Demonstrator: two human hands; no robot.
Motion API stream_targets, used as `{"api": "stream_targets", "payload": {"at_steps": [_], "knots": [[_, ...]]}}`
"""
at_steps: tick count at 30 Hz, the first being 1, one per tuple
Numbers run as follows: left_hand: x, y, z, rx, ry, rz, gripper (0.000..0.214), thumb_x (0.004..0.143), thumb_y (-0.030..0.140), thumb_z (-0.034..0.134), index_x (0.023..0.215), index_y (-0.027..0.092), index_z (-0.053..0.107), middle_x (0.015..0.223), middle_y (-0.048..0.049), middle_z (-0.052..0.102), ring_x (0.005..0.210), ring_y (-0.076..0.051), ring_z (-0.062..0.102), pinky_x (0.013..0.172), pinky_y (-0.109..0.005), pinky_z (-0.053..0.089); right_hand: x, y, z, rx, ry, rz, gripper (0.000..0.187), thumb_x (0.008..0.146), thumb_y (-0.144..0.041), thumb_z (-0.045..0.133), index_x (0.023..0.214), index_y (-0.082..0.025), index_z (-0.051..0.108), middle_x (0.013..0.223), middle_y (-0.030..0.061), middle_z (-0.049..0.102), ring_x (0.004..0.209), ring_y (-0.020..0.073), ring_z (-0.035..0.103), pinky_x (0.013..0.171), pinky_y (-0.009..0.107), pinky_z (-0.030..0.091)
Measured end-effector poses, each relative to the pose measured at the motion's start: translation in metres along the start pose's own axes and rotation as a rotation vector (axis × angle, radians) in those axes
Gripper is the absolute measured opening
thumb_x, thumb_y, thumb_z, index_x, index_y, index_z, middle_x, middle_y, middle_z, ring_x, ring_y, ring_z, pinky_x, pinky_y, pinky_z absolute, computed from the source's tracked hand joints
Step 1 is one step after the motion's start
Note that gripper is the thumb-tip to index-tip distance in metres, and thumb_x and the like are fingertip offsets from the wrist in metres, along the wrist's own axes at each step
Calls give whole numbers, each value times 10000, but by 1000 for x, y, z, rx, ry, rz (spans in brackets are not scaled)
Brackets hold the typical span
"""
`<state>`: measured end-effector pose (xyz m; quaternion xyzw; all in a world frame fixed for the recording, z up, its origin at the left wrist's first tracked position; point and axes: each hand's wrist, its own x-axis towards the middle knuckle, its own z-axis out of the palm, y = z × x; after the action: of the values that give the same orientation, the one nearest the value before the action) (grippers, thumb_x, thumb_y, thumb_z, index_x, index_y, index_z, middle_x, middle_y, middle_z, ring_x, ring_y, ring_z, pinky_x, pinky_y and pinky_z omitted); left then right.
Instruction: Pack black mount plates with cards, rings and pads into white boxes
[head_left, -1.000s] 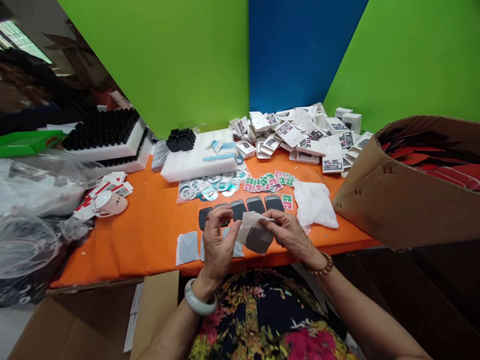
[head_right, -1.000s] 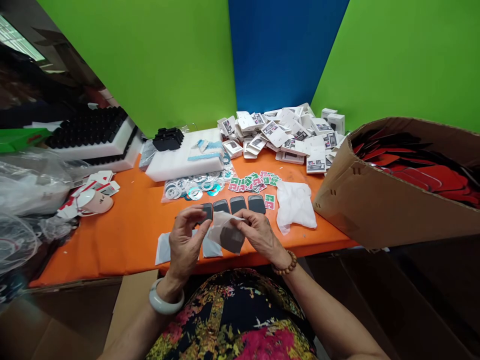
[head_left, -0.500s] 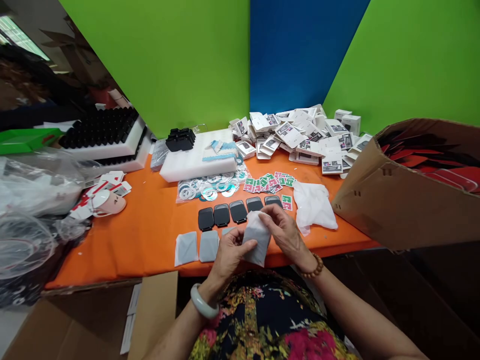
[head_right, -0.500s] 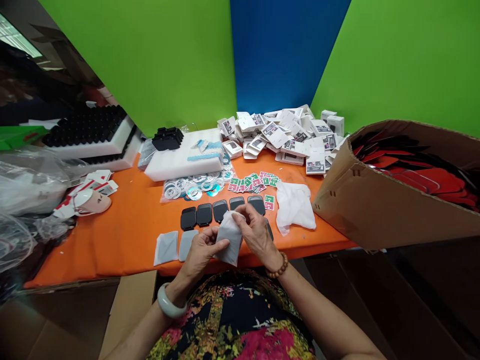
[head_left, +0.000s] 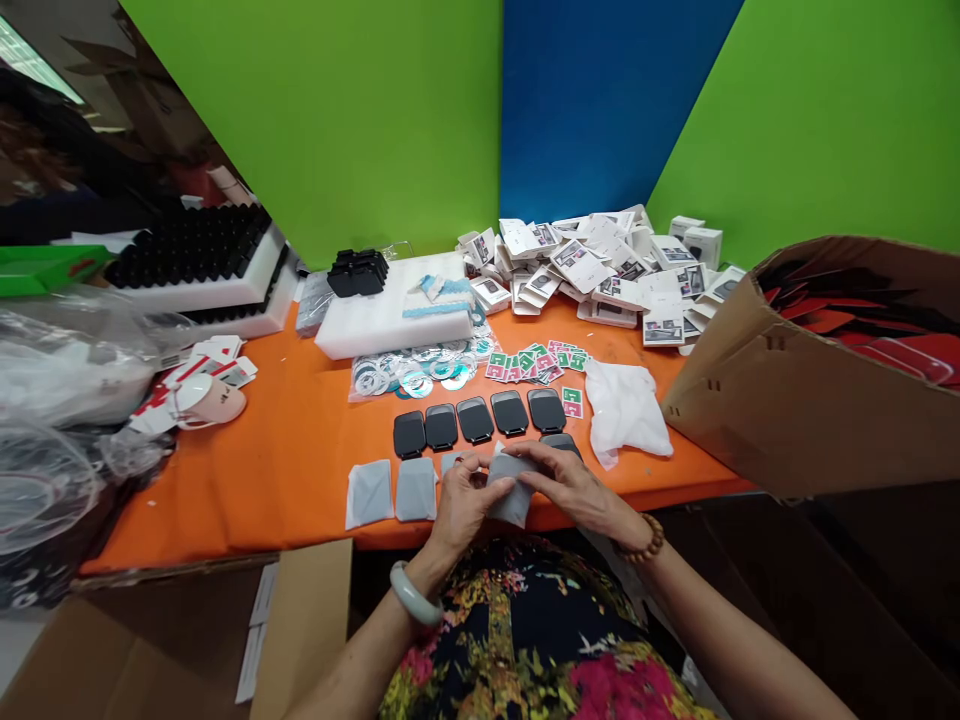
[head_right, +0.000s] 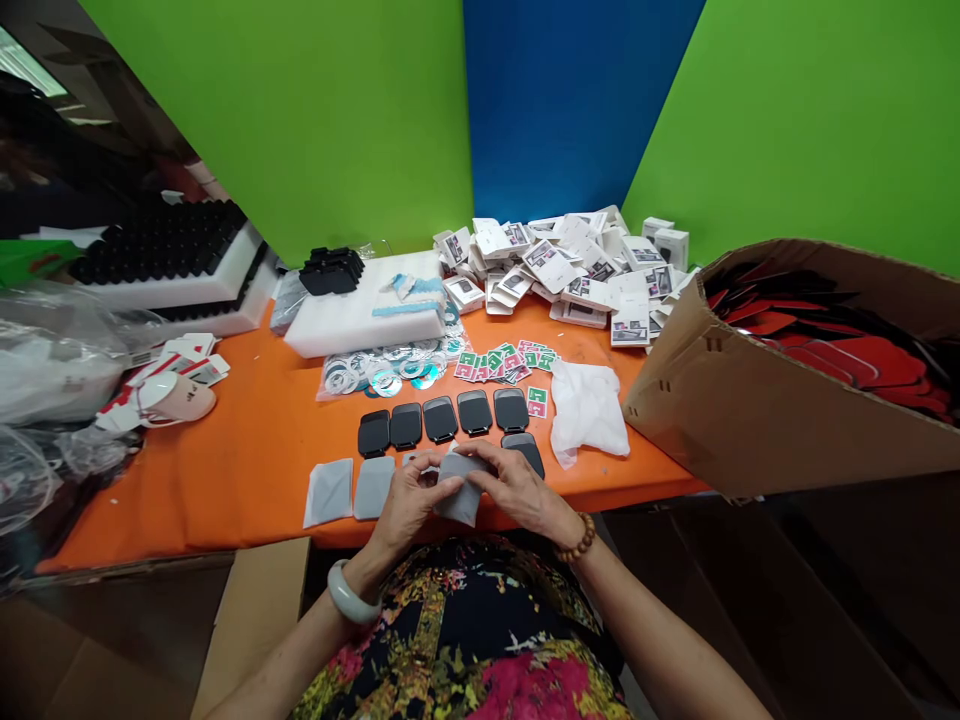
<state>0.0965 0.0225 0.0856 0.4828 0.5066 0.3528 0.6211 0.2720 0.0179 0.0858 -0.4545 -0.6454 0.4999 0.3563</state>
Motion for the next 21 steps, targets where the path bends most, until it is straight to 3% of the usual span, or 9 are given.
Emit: {"api": "stream_targets", "payload": {"at_steps": [4,8,14,18,21], "knots": [[4,-6,-1,163,-6,-9,217,683,282,668,837,153,585,729,4,609,624,-121,564,547,-220,436,9,13,-6,71,-62,119,263,827,-266,532,1069,-189,597,955,39,652,833,156,599,723,285,503],[2,-8,-8,315,20,-38,379,698,189,610,1066,178,521,748,19,602,633,-127,585,588,-247,467,21,26,-11,-5,-114,186,285,803,-236,518,1071,-179,598,819,11,615,721,139,557,624,250,459],[-4,-10,-17,654,71,238,240,784,188,590,1024,193,595,893,-41,637,803,-181,593,774,-354,490,46,33,-11,-236,-176,138,315,774,-126,484,1055,-164,621,916,40,650,800,158,569,705,276,450],[-3,-17,-15,831,-34,396,288,758,145,655,1035,205,605,1076,-74,630,1003,-235,553,889,-413,464,54,35,-5,-370,-189,103,328,790,-71,468,1067,-164,616,1061,80,654,950,198,587,855,341,437],[2,-24,-13,914,-122,460,269,744,109,657,991,212,622,1165,-82,597,1083,-254,522,930,-434,451,51,32,2,-476,-177,55,295,818,-73,485,1060,-167,624,1043,92,638,967,203,588,891,342,430]]}}
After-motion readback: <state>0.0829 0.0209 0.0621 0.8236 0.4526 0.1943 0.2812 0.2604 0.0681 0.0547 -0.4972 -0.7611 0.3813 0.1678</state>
